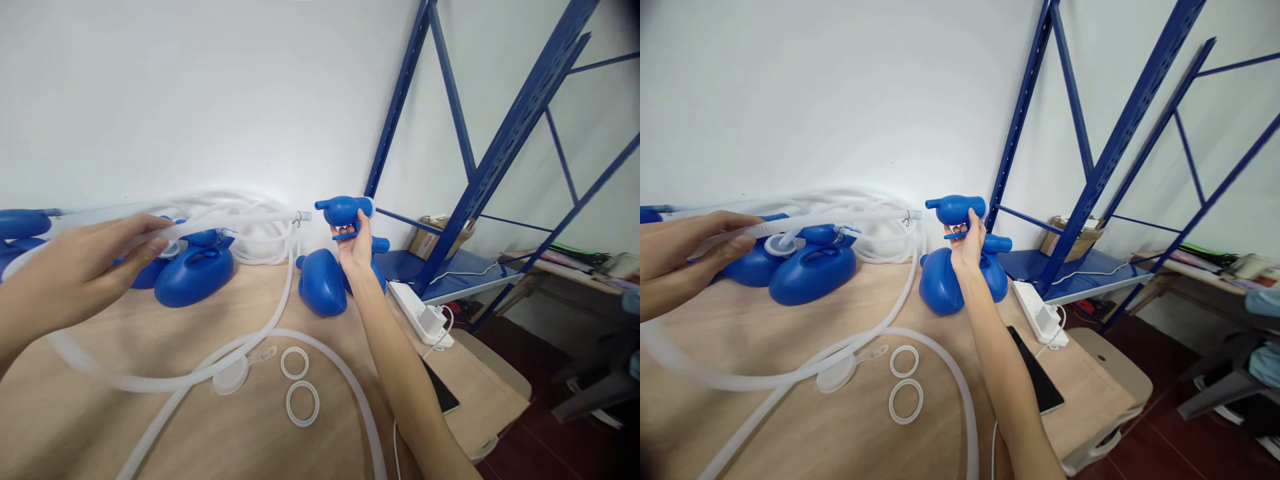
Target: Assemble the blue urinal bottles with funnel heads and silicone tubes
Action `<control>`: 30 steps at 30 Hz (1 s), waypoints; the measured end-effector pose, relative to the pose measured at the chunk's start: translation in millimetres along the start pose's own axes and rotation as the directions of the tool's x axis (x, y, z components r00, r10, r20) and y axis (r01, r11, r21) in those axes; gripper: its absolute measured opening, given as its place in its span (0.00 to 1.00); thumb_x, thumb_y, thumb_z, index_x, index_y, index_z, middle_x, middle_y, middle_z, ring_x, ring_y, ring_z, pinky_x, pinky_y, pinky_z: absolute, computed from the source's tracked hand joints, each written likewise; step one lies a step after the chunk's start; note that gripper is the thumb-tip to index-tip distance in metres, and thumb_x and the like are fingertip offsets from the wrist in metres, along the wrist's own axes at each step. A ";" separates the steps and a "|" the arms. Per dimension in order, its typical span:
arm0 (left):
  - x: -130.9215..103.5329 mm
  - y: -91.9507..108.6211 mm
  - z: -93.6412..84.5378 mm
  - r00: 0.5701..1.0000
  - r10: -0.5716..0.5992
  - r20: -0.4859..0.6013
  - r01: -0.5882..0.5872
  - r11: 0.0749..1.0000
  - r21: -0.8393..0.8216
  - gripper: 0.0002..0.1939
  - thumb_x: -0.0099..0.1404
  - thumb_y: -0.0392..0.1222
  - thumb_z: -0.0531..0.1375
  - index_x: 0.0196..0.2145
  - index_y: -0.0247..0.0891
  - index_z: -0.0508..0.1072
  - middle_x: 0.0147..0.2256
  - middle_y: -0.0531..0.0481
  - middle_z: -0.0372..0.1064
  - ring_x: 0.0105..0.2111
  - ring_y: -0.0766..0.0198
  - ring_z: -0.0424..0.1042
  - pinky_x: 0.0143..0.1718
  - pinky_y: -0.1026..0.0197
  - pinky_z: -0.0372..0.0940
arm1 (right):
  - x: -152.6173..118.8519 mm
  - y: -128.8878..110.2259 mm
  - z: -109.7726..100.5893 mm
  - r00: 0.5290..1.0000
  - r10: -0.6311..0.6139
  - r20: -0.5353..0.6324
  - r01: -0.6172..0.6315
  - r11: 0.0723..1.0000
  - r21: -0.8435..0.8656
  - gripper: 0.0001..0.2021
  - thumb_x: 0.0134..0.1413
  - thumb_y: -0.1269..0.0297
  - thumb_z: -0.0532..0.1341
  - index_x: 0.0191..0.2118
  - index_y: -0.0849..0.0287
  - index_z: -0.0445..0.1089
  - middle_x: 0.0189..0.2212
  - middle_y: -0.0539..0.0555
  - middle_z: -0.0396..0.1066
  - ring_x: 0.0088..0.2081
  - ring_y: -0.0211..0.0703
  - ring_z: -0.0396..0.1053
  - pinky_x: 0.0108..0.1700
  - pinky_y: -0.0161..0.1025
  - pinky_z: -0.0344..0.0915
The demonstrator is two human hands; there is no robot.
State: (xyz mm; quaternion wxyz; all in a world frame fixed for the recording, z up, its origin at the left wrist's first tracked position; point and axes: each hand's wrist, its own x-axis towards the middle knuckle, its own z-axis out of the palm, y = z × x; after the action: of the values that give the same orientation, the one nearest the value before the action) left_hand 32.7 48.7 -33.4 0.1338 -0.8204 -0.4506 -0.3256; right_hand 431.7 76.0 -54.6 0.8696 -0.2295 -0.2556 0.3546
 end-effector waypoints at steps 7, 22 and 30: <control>1.8 10.0 -0.3 0.999 -0.028 0.036 0.029 0.999 -0.025 0.33 0.70 0.67 0.42 0.53 0.44 0.75 0.47 0.46 0.80 0.45 0.43 0.78 0.47 0.47 0.68 | -2.4 2.5 2.9 0.998 0.059 -0.016 -0.059 0.998 0.006 0.16 0.57 0.58 0.69 0.32 0.53 0.60 0.17 0.35 0.56 0.19 0.30 0.60 0.44 0.40 0.81; 3.3 18.6 -0.3 0.997 -0.037 0.067 0.039 0.999 -0.018 0.35 0.69 0.67 0.41 0.52 0.42 0.75 0.46 0.41 0.80 0.45 0.40 0.79 0.45 0.44 0.68 | 0.0 -0.8 0.2 1.000 0.011 -0.006 -0.010 1.000 0.003 0.17 0.54 0.57 0.72 0.33 0.52 0.60 0.17 0.34 0.57 0.20 0.30 0.61 0.46 0.42 0.81; 4.1 24.6 0.6 0.996 -0.060 0.071 0.061 0.998 -0.020 0.35 0.68 0.68 0.40 0.51 0.44 0.74 0.46 0.43 0.80 0.45 0.40 0.79 0.45 0.44 0.69 | 0.9 3.2 0.0 0.999 0.037 -0.036 -0.038 0.999 -0.014 0.18 0.54 0.55 0.71 0.32 0.52 0.59 0.17 0.34 0.55 0.19 0.29 0.60 0.44 0.41 0.81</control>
State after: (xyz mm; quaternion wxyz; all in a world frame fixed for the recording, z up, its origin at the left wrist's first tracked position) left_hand 54.8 38.0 -29.3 0.0990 -0.8187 -0.4761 -0.3053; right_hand 430.6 78.7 -56.3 0.8655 -0.2470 -0.2383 0.3648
